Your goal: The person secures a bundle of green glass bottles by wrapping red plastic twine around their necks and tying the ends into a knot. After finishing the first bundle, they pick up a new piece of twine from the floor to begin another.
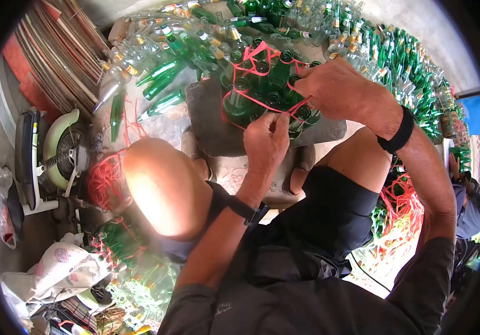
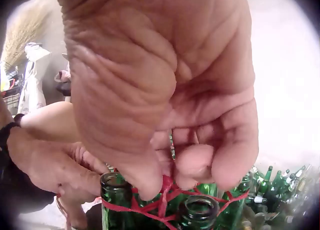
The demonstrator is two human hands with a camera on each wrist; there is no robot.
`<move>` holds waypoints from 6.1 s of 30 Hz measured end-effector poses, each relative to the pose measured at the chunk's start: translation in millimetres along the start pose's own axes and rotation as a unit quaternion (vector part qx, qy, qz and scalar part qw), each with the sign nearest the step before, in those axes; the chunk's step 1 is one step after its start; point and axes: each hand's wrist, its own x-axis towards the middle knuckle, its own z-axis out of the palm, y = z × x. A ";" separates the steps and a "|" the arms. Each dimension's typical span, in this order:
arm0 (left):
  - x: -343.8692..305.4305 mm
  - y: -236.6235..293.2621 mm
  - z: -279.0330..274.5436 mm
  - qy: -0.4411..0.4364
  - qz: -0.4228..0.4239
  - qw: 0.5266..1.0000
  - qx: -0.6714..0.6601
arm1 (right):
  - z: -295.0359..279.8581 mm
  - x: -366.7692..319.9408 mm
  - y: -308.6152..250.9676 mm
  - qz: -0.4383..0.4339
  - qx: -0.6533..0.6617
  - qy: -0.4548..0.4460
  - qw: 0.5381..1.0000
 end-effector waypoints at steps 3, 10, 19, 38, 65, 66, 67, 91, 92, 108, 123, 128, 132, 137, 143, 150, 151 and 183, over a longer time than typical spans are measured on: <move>1.2 0.9 -0.7 -0.001 0.007 1.000 -0.008 | 4.2 -3.0 8.7 0.005 0.026 0.045 0.999; 0.2 -0.3 3.0 0.004 0.021 1.000 0.001 | 4.7 -5.0 22.7 0.039 0.042 0.054 0.997; -3.0 -1.8 3.1 -0.007 0.015 1.000 0.018 | 22.8 6.1 39.3 0.029 0.094 0.125 0.987; -5.4 -3.9 8.9 -0.015 0.011 0.999 -0.035 | 30.6 20.7 43.9 0.070 0.222 0.136 0.963; -2.8 -8.4 7.8 0.013 -0.003 0.996 -0.085 | 18.3 49.0 63.0 0.098 0.342 -0.064 0.932; -2.8 -6.5 4.7 0.000 -0.023 0.996 -0.083 | 18.5 49.1 64.3 0.107 0.360 -0.088 0.922; -2.7 -4.8 2.2 -0.012 -0.043 0.996 -0.080 | 19.1 49.1 65.7 0.107 0.360 -0.088 0.922; -2.1 5.4 -29.6 -0.014 -0.036 0.999 -0.036 | 42.4 -0.5 -51.6 0.187 0.106 0.205 0.955; -1.7 4.6 -30.7 -0.014 -0.035 0.999 -0.034 | 42.6 -0.1 -51.8 0.196 0.123 0.200 0.952; 11.4 36.5 -53.3 -0.044 0.087 0.983 0.156 | 58.7 3.3 -46.9 0.209 0.188 0.225 0.933; 81.1 87.4 -45.4 -0.189 0.282 0.870 0.357 | 66.4 11.9 -52.1 0.205 0.241 0.276 0.908; 111.1 80.4 -39.0 -0.237 0.273 0.853 0.376 | 68.7 11.6 -52.1 0.189 0.233 0.300 0.906; 129.4 75.5 -39.8 -0.285 0.189 0.862 0.374 | 70.2 10.4 -51.7 0.182 0.231 0.309 0.904; 127.1 74.9 -39.1 -0.260 0.189 0.811 0.489 | 72.2 8.0 -52.9 0.176 0.224 0.317 0.905; 109.6 75.9 -46.0 -0.214 0.211 0.781 0.548 | 74.1 5.2 -49.7 0.155 0.228 0.345 0.897; 78.2 61.3 -51.0 -0.125 0.120 0.861 0.478 | 73.1 4.4 -50.3 0.163 0.240 0.334 0.897; 76.8 55.7 -53.7 -0.118 0.088 0.890 0.432 | 73.9 4.8 -49.3 0.158 0.244 0.333 0.897; 38.0 0.4 -56.8 0.042 -0.173 0.978 -0.109 | 46.7 38.1 -25.2 -0.022 0.150 0.291 0.945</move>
